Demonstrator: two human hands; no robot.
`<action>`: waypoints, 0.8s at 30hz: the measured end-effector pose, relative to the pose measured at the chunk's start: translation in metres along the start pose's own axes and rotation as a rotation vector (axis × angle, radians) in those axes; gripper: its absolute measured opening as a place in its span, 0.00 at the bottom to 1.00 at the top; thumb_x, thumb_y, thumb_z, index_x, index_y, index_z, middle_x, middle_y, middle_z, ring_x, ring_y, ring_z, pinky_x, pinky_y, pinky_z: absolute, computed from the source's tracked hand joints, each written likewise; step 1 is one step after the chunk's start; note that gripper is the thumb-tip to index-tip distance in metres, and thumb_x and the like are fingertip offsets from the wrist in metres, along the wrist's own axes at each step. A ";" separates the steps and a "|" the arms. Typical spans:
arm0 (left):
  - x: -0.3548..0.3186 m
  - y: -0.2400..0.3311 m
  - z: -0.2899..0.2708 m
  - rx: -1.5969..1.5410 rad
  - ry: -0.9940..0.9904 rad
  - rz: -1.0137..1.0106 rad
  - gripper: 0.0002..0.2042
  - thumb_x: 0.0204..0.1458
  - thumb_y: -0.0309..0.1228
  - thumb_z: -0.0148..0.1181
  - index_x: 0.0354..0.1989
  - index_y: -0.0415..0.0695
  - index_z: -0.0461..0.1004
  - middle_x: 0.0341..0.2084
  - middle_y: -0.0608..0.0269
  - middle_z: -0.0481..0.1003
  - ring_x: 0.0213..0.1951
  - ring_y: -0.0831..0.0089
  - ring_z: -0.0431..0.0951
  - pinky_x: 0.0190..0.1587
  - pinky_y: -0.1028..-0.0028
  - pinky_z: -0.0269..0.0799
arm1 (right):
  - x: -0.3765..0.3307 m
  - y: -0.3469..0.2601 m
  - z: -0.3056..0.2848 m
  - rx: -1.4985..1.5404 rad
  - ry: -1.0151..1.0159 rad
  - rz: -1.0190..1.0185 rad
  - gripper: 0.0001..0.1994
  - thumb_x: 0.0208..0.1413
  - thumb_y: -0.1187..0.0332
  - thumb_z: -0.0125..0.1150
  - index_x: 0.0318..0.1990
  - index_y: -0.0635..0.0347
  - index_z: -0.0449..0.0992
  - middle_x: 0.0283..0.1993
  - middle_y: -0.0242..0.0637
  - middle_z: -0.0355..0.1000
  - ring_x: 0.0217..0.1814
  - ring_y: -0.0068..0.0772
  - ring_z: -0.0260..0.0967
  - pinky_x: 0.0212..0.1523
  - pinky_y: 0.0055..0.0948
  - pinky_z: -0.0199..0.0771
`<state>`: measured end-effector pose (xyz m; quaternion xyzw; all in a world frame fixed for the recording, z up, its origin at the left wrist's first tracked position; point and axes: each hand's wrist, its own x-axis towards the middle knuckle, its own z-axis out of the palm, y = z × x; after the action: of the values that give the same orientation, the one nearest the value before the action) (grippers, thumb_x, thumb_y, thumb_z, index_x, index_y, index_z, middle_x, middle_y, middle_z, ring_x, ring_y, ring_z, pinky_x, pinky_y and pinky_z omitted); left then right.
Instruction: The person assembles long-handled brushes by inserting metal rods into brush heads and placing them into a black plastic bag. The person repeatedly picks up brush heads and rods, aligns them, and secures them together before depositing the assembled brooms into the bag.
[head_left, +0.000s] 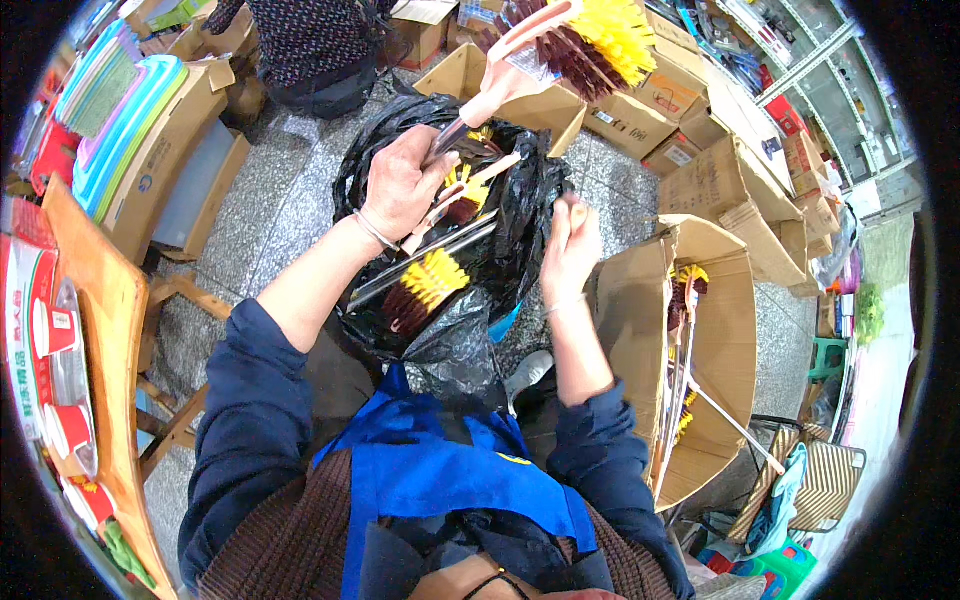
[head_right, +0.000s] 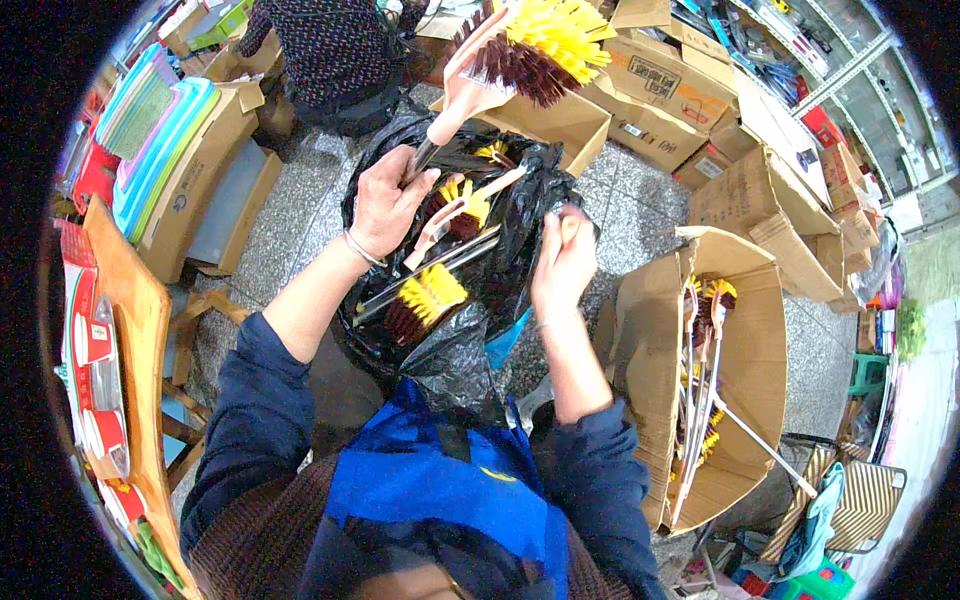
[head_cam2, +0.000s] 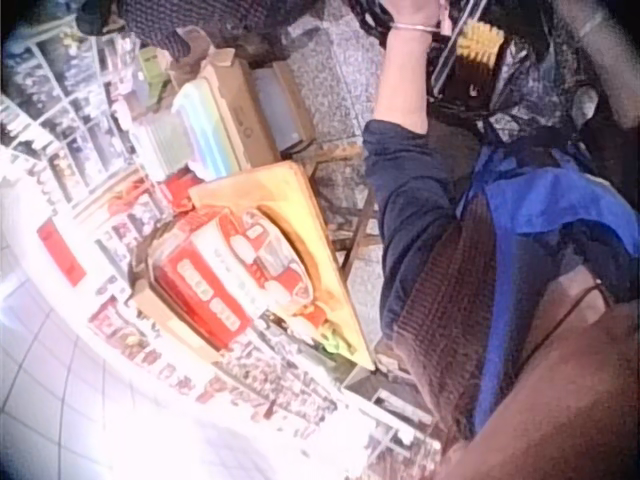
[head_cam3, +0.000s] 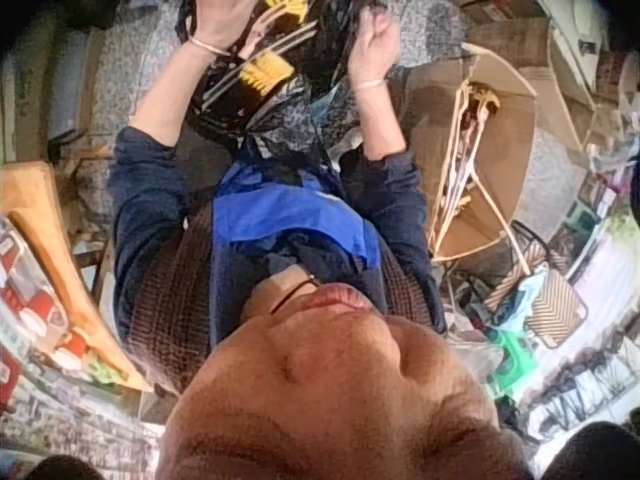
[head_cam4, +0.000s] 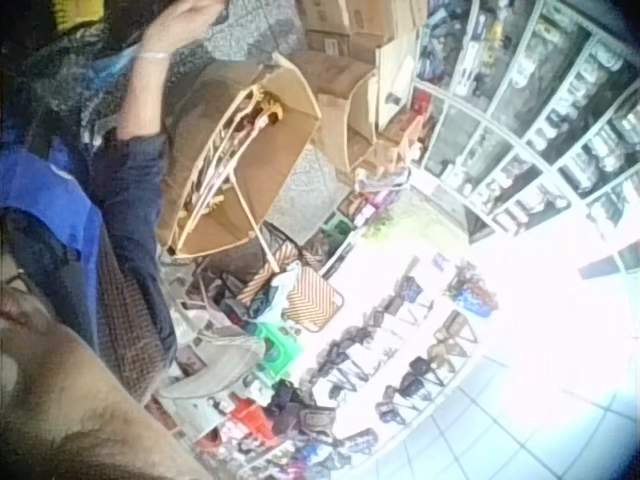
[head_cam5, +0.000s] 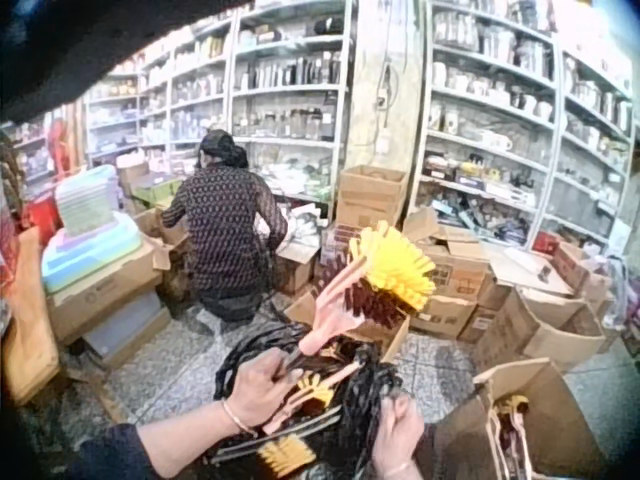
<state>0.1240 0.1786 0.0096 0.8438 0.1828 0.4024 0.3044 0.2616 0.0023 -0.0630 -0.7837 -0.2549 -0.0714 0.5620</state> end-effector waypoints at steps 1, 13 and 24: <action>-0.001 0.000 -0.001 0.015 -0.029 -0.006 0.08 0.48 0.28 0.59 0.29 0.39 0.68 0.22 0.51 0.67 0.27 0.54 0.69 0.30 0.64 0.66 | 0.019 0.004 0.004 -0.118 -0.059 -0.023 0.15 0.53 0.63 0.62 0.41 0.65 0.70 0.41 0.48 0.72 0.45 0.45 0.70 0.47 0.37 0.68; -0.004 -0.006 -0.006 0.000 -0.069 -0.045 0.09 0.47 0.30 0.59 0.33 0.38 0.71 0.26 0.48 0.71 0.30 0.52 0.74 0.33 0.63 0.68 | 0.102 0.066 0.054 -0.203 -0.293 0.200 0.13 0.45 0.68 0.56 0.37 0.68 0.72 0.30 0.51 0.72 0.27 0.48 0.72 0.31 0.40 0.74; -0.008 -0.013 -0.018 -0.045 0.114 0.013 0.12 0.48 0.30 0.61 0.24 0.37 0.65 0.16 0.55 0.62 0.18 0.68 0.62 0.23 0.69 0.60 | 0.139 -0.086 -0.083 0.966 -0.176 0.098 0.12 0.50 0.76 0.55 0.44 0.61 0.68 0.40 0.38 0.72 0.39 0.35 0.72 0.44 0.34 0.75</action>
<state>0.1039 0.1907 0.0055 0.8137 0.1851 0.4558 0.3096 0.3540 -0.0089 0.0951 -0.4475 -0.2682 0.1482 0.8402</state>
